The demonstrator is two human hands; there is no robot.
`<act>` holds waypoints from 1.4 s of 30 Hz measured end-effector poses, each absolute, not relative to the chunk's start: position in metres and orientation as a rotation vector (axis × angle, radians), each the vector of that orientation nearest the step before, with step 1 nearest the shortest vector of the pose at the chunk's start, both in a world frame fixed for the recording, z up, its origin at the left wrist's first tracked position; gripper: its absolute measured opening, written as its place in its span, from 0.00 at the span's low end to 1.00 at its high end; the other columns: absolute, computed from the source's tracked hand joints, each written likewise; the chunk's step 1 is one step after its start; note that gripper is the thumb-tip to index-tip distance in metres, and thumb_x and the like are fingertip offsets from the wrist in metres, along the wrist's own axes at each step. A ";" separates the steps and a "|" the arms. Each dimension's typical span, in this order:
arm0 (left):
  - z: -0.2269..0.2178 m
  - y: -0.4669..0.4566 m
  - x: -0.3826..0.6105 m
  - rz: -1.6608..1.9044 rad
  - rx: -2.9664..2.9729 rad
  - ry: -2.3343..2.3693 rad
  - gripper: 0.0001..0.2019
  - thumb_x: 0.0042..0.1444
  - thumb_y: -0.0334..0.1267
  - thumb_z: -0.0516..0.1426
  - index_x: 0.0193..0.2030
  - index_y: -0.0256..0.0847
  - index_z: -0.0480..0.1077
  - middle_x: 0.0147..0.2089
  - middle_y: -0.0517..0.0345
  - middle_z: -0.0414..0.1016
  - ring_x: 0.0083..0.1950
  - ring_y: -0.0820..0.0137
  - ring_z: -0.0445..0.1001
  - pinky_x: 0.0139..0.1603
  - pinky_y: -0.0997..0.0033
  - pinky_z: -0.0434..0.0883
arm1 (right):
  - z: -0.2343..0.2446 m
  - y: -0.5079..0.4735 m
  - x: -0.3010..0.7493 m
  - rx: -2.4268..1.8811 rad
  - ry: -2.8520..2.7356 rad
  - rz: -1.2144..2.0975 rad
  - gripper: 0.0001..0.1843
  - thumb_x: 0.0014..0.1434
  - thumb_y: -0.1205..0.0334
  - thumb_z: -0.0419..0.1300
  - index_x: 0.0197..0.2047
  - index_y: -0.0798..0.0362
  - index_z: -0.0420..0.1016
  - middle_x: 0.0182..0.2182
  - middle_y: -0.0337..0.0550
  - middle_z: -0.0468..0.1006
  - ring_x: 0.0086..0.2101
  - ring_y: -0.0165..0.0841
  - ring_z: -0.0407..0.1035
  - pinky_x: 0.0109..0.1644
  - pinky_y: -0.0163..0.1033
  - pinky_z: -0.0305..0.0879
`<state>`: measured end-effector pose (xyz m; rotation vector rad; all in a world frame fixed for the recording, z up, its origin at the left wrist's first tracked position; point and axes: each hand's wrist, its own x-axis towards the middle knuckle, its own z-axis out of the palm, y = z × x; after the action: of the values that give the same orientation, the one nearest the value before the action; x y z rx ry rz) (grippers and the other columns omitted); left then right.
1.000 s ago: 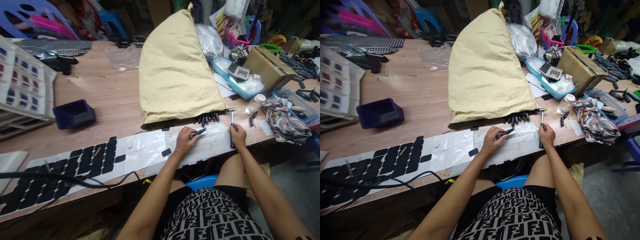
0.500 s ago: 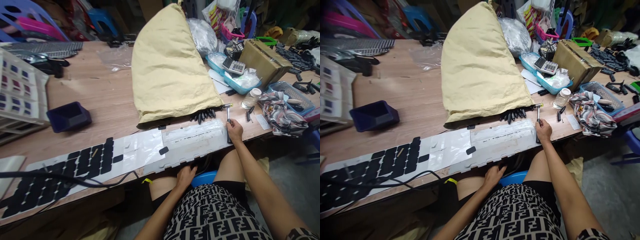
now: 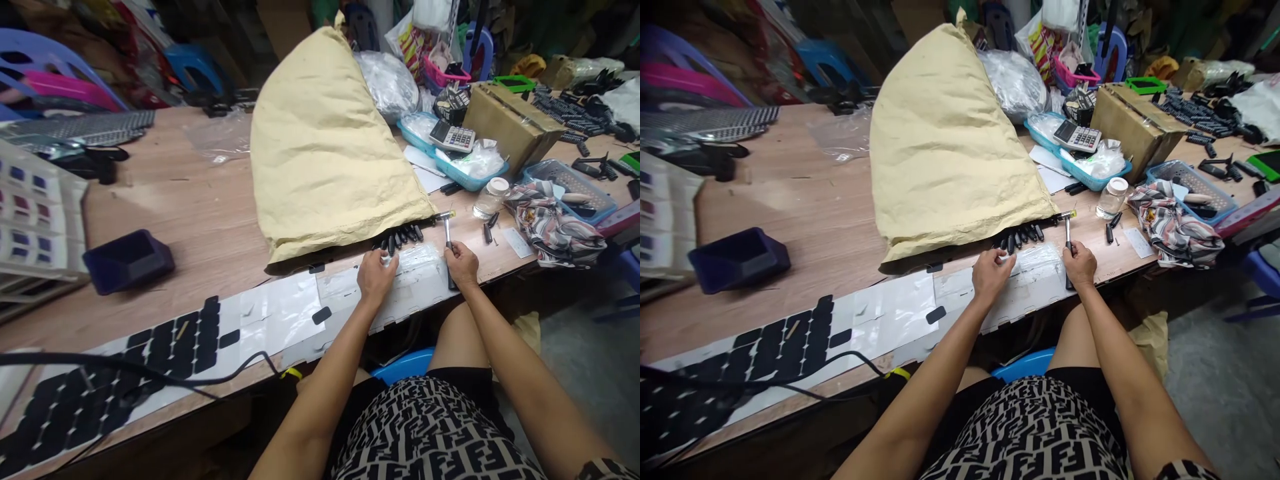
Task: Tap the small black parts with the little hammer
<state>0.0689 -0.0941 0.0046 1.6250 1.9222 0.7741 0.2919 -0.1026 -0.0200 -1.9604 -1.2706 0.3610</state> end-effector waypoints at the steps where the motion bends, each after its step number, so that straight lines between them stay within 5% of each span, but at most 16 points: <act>1: 0.002 -0.082 0.074 0.742 1.618 1.984 0.12 0.57 0.48 0.61 0.41 0.42 0.75 0.42 0.54 0.75 0.43 0.63 0.74 0.40 0.67 0.66 | -0.021 -0.103 0.292 -1.962 -1.271 0.360 0.17 0.57 0.52 0.58 0.44 0.49 0.82 0.29 0.40 0.80 0.32 0.36 0.71 0.40 0.38 0.66; 8: -0.006 -0.077 0.064 0.692 1.661 1.948 0.08 0.56 0.44 0.62 0.40 0.45 0.76 0.43 0.57 0.74 0.45 0.63 0.74 0.40 0.67 0.66 | -0.023 -0.104 0.292 -1.967 -1.267 0.356 0.17 0.57 0.53 0.58 0.44 0.49 0.81 0.31 0.41 0.81 0.33 0.37 0.72 0.40 0.39 0.66; 15: -0.021 -0.096 0.021 0.672 1.932 1.766 0.08 0.52 0.41 0.66 0.38 0.45 0.77 0.42 0.56 0.76 0.50 0.58 0.69 0.53 0.59 0.63 | -0.023 -0.104 0.293 -1.934 -1.256 0.366 0.16 0.57 0.53 0.59 0.44 0.49 0.82 0.31 0.41 0.81 0.33 0.36 0.72 0.41 0.39 0.68; 24: -0.029 -0.091 0.021 0.712 1.902 1.691 0.08 0.55 0.44 0.65 0.40 0.47 0.78 0.42 0.56 0.75 0.51 0.58 0.68 0.52 0.58 0.61 | -0.011 -0.123 0.289 -1.718 -1.260 0.271 0.20 0.57 0.52 0.60 0.47 0.54 0.81 0.34 0.44 0.79 0.31 0.35 0.70 0.41 0.42 0.72; 31: -0.035 -0.088 0.020 0.744 1.880 1.676 0.07 0.55 0.44 0.66 0.39 0.48 0.78 0.42 0.58 0.76 0.52 0.60 0.68 0.52 0.60 0.60 | 0.016 -0.178 0.255 -1.491 -1.763 0.408 0.16 0.62 0.58 0.61 0.51 0.50 0.79 0.42 0.45 0.82 0.36 0.37 0.75 0.42 0.41 0.73; 42: -0.030 -0.089 0.021 0.711 1.864 1.688 0.07 0.54 0.44 0.66 0.39 0.48 0.78 0.43 0.58 0.76 0.51 0.60 0.68 0.53 0.60 0.60 | 0.006 -0.188 0.239 -1.512 -2.008 0.311 0.16 0.62 0.60 0.58 0.52 0.48 0.79 0.36 0.46 0.82 0.38 0.42 0.75 0.43 0.47 0.74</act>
<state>0.0214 -0.0890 -0.0296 1.8640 1.6883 0.7111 0.2391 -0.1875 0.0065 -1.5119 -2.0075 0.3111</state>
